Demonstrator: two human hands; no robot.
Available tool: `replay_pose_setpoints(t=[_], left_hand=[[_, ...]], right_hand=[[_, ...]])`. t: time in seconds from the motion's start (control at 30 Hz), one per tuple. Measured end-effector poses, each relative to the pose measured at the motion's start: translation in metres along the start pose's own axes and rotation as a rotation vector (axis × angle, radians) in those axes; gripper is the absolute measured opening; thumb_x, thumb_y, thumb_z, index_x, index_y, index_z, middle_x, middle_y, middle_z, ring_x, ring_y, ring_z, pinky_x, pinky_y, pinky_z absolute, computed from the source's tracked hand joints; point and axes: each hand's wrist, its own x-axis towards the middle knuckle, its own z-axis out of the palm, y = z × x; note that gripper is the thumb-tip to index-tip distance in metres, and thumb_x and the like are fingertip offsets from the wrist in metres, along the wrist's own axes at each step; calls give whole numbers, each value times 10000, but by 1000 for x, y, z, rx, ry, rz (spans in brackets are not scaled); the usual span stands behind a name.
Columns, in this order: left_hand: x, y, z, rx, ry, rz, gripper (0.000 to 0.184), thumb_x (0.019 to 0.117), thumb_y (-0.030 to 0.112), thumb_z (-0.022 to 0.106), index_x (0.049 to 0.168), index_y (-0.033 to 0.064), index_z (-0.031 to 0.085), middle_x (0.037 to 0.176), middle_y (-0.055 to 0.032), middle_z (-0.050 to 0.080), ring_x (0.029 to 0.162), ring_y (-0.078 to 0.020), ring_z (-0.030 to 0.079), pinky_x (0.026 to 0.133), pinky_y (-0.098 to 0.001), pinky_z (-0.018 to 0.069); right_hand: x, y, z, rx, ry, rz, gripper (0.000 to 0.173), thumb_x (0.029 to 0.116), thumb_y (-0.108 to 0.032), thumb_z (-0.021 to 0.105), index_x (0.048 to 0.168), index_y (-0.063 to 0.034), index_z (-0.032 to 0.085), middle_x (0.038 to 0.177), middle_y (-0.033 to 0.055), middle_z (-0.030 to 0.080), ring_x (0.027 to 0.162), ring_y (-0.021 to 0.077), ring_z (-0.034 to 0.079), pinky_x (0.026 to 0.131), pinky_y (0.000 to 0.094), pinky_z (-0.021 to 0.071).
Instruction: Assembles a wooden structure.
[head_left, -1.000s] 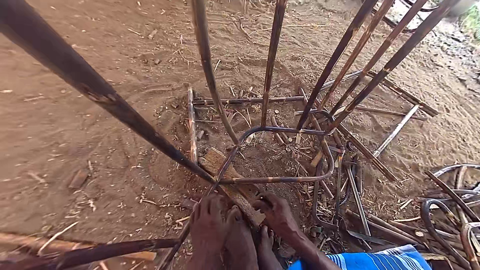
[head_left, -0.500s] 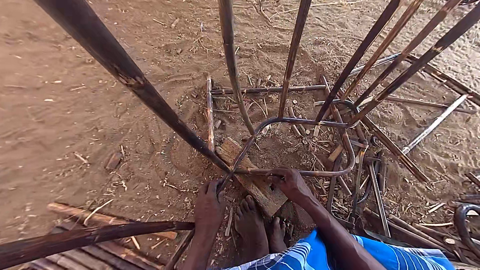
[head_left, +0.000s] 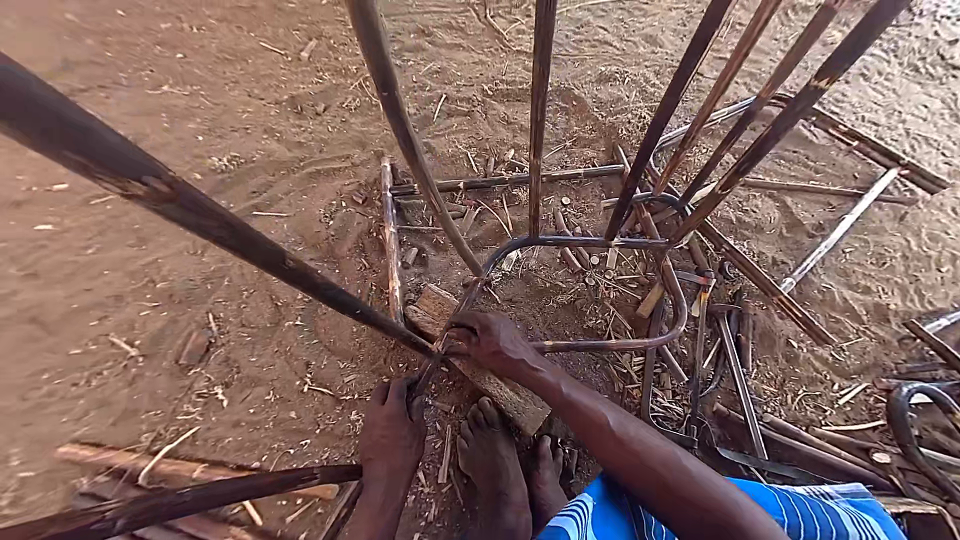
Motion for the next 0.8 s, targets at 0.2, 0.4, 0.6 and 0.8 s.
replay_pose_setpoints(t=[0.2,0.4,0.6,0.8], left_hand=[[2,9,-1,69,-36,-83,284,946,106,711,1224,80,662,1156,-222,637,1007,-427,672,809,-611,570],[37,19,3,-317,-36,-173,541,890,218,817,1346,61,572,1270,-180,621,1049,-319,675,900,-552,571],[64,24,15,-504,-55,-203,374,934,253,772,1261,107,667,1123,-117,726,1027,-290,699,918,-592,544],[67,34,20,-529,36,-160,405,930,209,718,1273,13,631,1121,-200,696,1033,-330,675,918,-585,526]], right_hand=[[19,15,40,-79,-8,-3,188,1030,-169,594,1086,-86,753,1080,88,741,1079,233,688,993,433,538],[16,15,41,-26,102,52,223,1049,-234,577,1089,-122,766,1013,72,758,975,221,718,905,475,566],[11,-3,45,-192,97,138,178,1007,-264,635,1103,-203,773,1052,40,750,1018,239,701,877,527,578],[10,-6,45,-55,140,199,217,1022,-246,606,1085,-140,785,1108,76,741,1090,242,679,956,474,542]])
